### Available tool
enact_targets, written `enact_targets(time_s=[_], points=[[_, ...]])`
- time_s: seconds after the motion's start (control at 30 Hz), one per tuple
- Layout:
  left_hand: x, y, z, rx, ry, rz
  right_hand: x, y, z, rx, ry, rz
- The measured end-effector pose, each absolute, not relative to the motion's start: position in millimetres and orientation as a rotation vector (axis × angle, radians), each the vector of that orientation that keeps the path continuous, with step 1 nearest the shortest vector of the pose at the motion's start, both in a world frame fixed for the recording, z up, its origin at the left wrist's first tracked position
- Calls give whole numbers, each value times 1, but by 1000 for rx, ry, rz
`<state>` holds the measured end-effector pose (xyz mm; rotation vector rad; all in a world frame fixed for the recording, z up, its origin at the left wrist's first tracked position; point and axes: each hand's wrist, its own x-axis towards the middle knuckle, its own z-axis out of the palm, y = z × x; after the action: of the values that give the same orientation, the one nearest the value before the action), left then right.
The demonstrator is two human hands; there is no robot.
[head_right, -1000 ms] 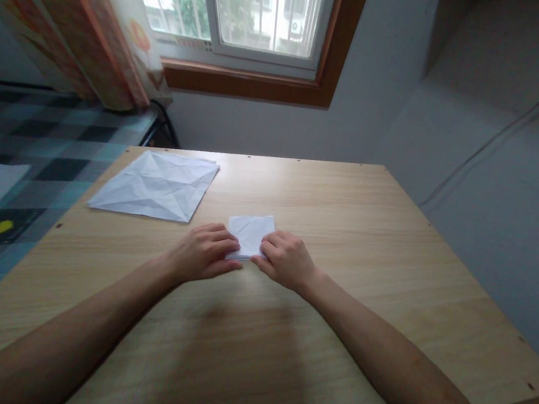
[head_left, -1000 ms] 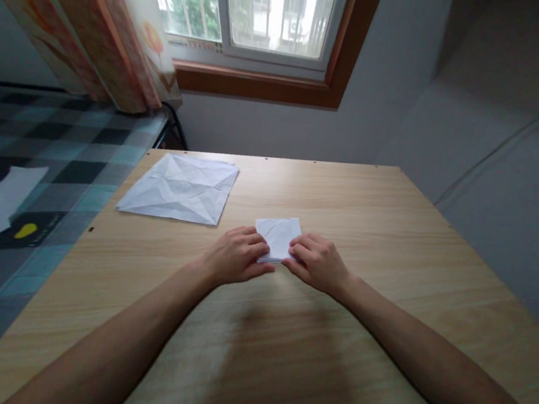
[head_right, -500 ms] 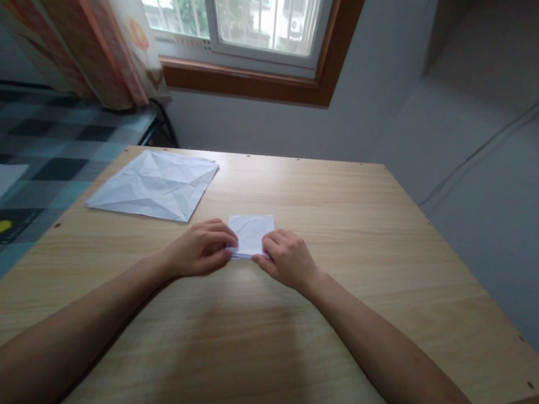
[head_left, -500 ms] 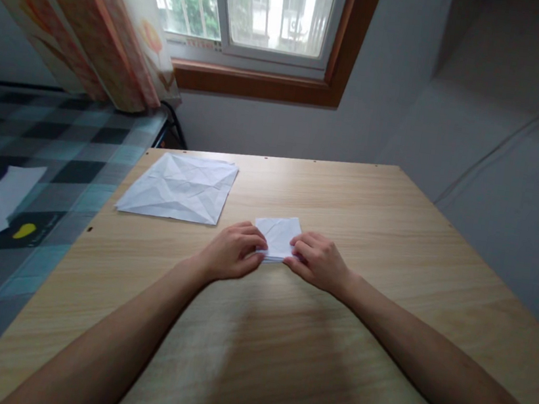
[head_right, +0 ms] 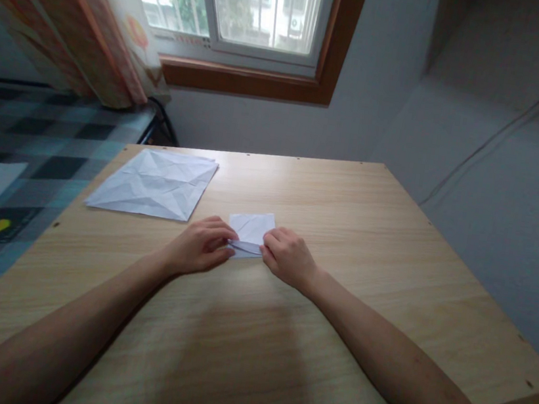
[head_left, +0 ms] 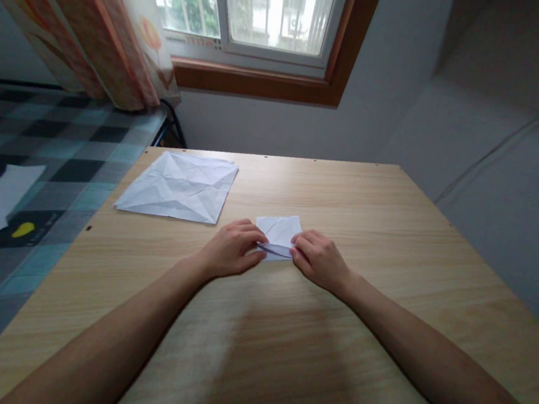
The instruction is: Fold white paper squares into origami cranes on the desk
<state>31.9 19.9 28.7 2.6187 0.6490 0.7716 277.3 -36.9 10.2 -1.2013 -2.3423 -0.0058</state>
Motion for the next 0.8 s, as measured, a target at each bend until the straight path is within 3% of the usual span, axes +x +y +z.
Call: enact_targets(time_s=[0.8], points=[[41, 20, 21, 2710, 1177, 708, 271, -35, 9, -1287, -2297, -28]])
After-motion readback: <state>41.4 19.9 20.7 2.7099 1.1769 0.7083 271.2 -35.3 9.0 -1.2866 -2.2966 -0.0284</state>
